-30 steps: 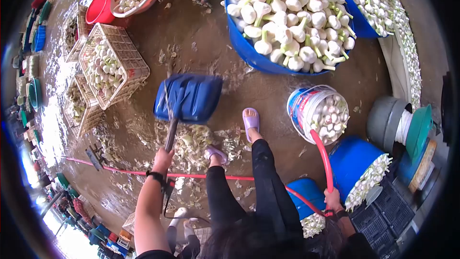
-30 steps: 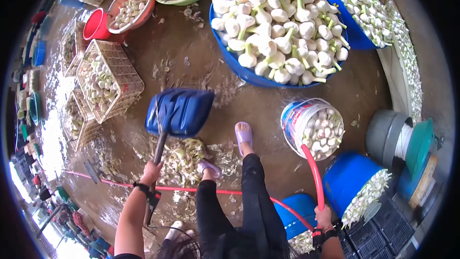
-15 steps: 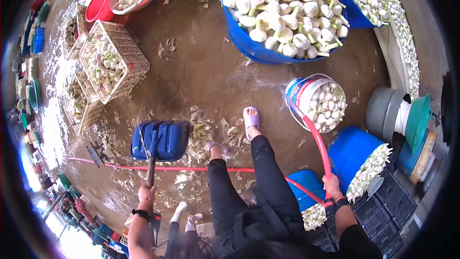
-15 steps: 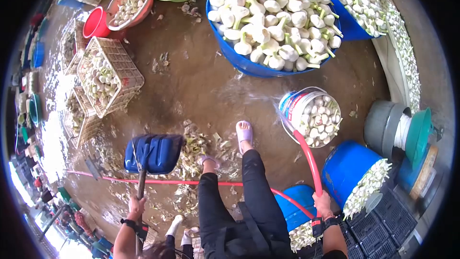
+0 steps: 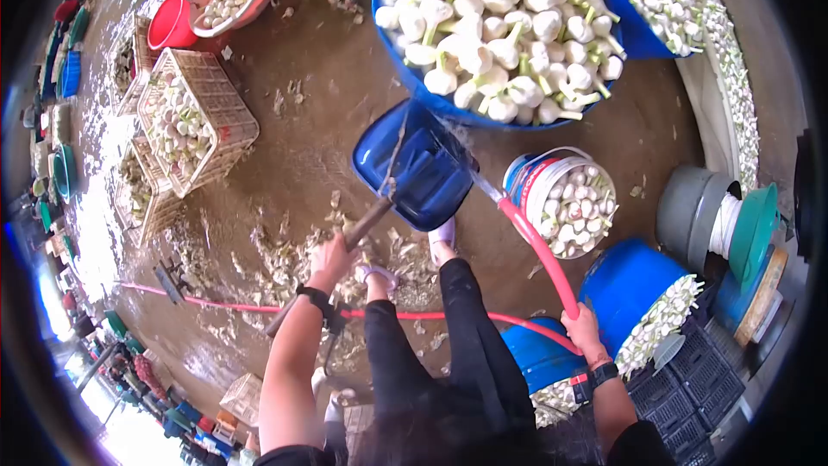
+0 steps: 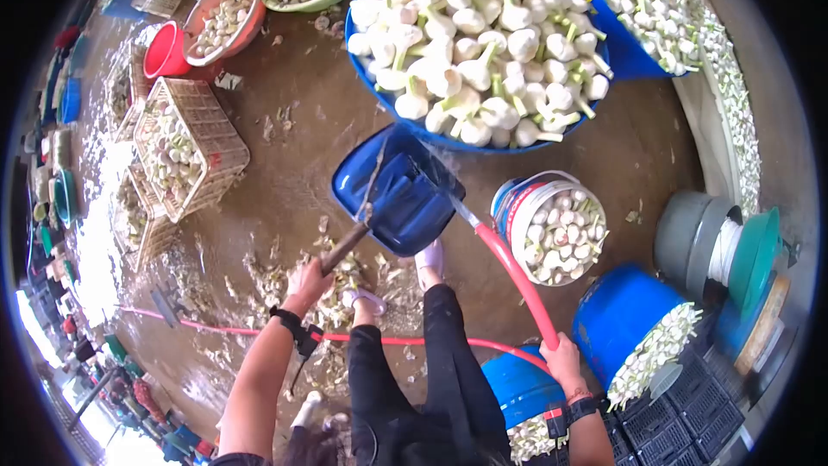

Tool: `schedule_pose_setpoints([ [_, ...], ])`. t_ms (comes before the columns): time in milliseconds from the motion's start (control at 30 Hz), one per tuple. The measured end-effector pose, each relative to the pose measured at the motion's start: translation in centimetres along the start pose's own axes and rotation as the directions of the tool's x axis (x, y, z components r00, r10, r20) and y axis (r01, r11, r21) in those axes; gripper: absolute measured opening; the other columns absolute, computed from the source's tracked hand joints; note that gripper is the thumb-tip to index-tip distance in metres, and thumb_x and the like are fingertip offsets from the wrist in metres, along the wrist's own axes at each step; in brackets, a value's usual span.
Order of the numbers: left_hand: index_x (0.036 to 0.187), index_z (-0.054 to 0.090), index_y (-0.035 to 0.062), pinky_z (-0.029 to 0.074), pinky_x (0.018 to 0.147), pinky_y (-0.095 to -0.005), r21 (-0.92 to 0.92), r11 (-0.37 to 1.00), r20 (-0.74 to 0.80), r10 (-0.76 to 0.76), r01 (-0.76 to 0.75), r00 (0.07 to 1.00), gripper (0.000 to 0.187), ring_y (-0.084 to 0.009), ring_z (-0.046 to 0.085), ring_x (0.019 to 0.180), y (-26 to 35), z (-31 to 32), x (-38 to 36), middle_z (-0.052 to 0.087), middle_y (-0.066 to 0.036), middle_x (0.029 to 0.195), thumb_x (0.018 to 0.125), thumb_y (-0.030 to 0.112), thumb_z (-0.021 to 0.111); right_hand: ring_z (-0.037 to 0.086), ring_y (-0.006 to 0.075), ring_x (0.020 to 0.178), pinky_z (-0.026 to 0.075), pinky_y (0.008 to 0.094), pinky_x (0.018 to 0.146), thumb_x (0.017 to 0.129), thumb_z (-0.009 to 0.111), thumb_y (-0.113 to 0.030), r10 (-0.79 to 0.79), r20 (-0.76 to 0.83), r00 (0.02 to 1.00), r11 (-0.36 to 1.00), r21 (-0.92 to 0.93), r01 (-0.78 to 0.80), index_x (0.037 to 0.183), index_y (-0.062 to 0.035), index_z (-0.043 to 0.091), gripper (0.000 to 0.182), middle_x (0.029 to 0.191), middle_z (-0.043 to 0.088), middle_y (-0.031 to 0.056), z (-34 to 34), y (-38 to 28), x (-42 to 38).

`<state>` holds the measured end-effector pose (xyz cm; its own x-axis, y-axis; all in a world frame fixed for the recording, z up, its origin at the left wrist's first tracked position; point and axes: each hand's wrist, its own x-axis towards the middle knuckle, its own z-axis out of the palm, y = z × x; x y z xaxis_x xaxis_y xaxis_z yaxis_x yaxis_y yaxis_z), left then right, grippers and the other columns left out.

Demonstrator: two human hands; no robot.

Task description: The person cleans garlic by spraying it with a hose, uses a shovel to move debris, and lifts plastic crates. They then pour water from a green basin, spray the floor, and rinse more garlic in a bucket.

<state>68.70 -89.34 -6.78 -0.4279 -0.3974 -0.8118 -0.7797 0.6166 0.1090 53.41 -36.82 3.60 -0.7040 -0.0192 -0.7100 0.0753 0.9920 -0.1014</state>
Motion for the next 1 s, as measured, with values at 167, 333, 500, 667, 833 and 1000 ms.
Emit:
schedule_pose_setpoints([
  [167,0.092,0.058,0.0063,0.047,0.072,-0.0436,0.049,0.981,-0.051,-0.183,0.185,0.982,0.035,-0.0344,0.060,0.082,-11.7,0.7,-1.9,0.062,-0.018,0.084,0.072,0.035,0.059,0.057,0.0405,0.077,0.046,0.0462,0.069,0.074,0.058,-0.028,0.106,0.074,0.992,0.993,0.036,-0.108,0.078,-0.0020,0.056,0.026,0.076,0.059,0.0235,-1.0,-4.3,-0.6],
  [333,0.092,0.061,0.0055,0.047,0.075,-0.0424,0.070,0.898,0.006,-0.435,0.434,0.900,0.038,-0.0343,0.059,0.086,-24.6,0.4,-9.7,0.062,-0.020,0.088,0.067,0.034,0.063,0.057,0.0400,0.076,0.046,0.0461,0.068,0.074,0.059,-0.031,0.047,0.096,0.994,0.997,-0.066,-0.041,0.078,-0.0031,0.057,0.028,0.075,0.059,0.0229,0.5,-8.5,-2.9],
  [500,0.086,0.063,0.0019,0.050,0.069,-0.0395,0.047,0.854,0.001,-0.519,0.519,0.855,0.032,-0.0304,0.063,0.075,-34.9,2.2,-15.6,0.063,-0.019,0.078,0.068,0.029,0.062,0.058,0.0389,0.076,0.047,0.0460,0.067,0.073,0.060,-0.032,-0.017,0.090,0.996,0.977,-0.212,0.036,0.078,-0.0043,0.056,0.029,0.076,0.060,0.0214,3.8,-13.6,-4.9],
  [667,0.077,0.060,-0.0016,0.050,0.060,-0.0379,-0.329,0.768,0.067,-0.561,0.550,0.825,0.033,-0.0287,0.062,0.058,-35.5,2.6,-19.5,0.060,-0.018,0.062,0.067,0.029,0.058,0.057,0.0402,0.075,0.046,0.0469,0.068,0.073,0.059,-0.034,-0.074,0.083,0.994,0.957,-0.274,0.094,0.078,-0.0043,0.055,0.030,0.075,0.060,0.0219,6.5,-16.9,-6.2],
  [833,0.080,0.059,0.0007,0.044,0.066,-0.0429,-0.398,0.855,-0.047,-0.381,0.332,0.923,0.041,-0.0356,0.059,0.071,-29.3,-2.0,-11.3,0.059,-0.022,0.069,0.069,0.041,0.058,0.057,0.0401,0.072,0.047,0.0467,0.065,0.073,0.059,-0.029,-0.100,0.066,0.993,0.946,-0.301,0.115,0.076,-0.0022,0.055,0.027,0.073,0.059,0.0231,7.1,-18.1,-7.4],
  [1000,0.088,0.058,0.0015,0.047,0.068,-0.0420,-0.392,0.915,-0.326,-0.236,0.096,0.915,0.039,-0.0338,0.061,0.073,-22.6,-7.0,7.4,0.061,-0.020,0.073,0.071,0.036,0.054,0.057,0.0404,0.073,0.046,0.0475,0.067,0.071,0.062,-0.030,-0.046,0.061,0.997,0.954,-0.293,0.061,0.078,-0.0029,0.054,0.029,0.074,0.059,0.0229,8.3,-19.5,-8.5],
])
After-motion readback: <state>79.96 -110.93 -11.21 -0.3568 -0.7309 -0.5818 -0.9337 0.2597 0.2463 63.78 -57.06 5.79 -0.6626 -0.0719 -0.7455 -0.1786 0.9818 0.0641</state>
